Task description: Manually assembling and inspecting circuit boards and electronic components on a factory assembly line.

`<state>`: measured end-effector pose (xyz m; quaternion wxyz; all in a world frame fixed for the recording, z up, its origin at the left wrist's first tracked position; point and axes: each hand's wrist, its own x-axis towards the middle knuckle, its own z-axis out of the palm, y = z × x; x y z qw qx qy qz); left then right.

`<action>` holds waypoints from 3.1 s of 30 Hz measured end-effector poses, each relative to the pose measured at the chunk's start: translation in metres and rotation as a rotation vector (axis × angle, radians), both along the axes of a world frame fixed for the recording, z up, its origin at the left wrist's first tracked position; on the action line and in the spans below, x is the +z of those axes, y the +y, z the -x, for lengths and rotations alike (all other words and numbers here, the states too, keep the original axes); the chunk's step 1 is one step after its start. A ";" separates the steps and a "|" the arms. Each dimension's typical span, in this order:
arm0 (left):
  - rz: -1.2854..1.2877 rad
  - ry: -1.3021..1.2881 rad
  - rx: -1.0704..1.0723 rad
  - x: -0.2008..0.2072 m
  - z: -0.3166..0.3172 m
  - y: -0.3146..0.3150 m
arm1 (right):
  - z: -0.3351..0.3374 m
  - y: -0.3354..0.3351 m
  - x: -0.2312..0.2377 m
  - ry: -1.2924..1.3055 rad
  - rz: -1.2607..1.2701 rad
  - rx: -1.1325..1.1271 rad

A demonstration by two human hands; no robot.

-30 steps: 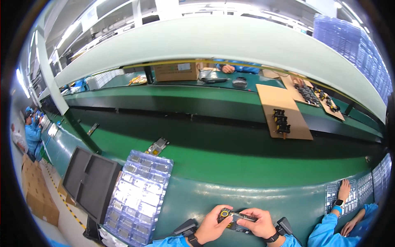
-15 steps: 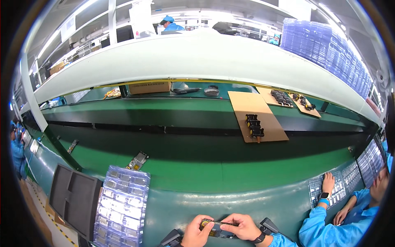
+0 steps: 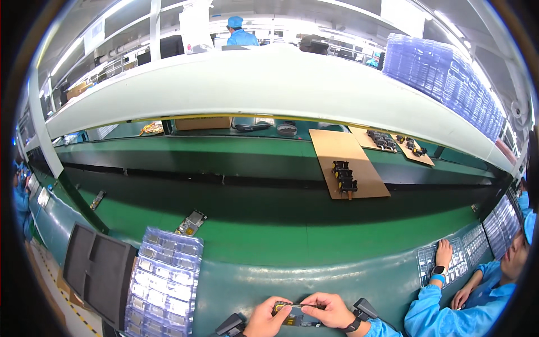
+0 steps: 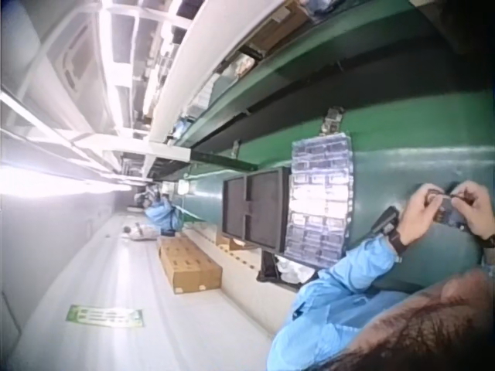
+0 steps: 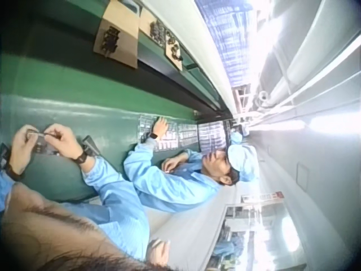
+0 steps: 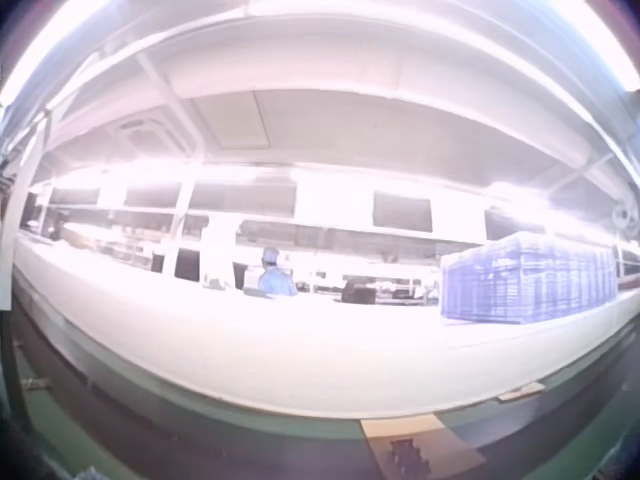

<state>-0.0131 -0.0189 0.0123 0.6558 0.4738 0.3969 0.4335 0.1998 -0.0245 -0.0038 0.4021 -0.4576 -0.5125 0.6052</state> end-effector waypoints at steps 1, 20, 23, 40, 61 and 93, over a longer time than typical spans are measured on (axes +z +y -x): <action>-0.023 0.018 -0.010 -0.001 0.001 -0.001 | 0.000 -0.001 -0.002 -0.016 -0.011 0.015; -0.038 0.002 0.118 0.009 -0.001 -0.002 | 0.002 0.007 0.010 -0.082 -0.062 0.046; -0.057 -0.021 0.132 0.003 -0.001 -0.002 | 0.003 0.007 0.014 -0.115 -0.090 0.053; -0.065 -0.018 0.065 -0.012 0.000 -0.001 | 0.003 0.005 0.006 -0.143 -0.099 0.099; -0.092 0.008 0.068 -0.016 0.000 -0.001 | 0.005 0.003 0.010 -0.224 -0.126 0.092; -0.163 0.078 0.040 -0.015 0.006 0.007 | 0.006 0.006 0.016 -0.244 -0.023 0.044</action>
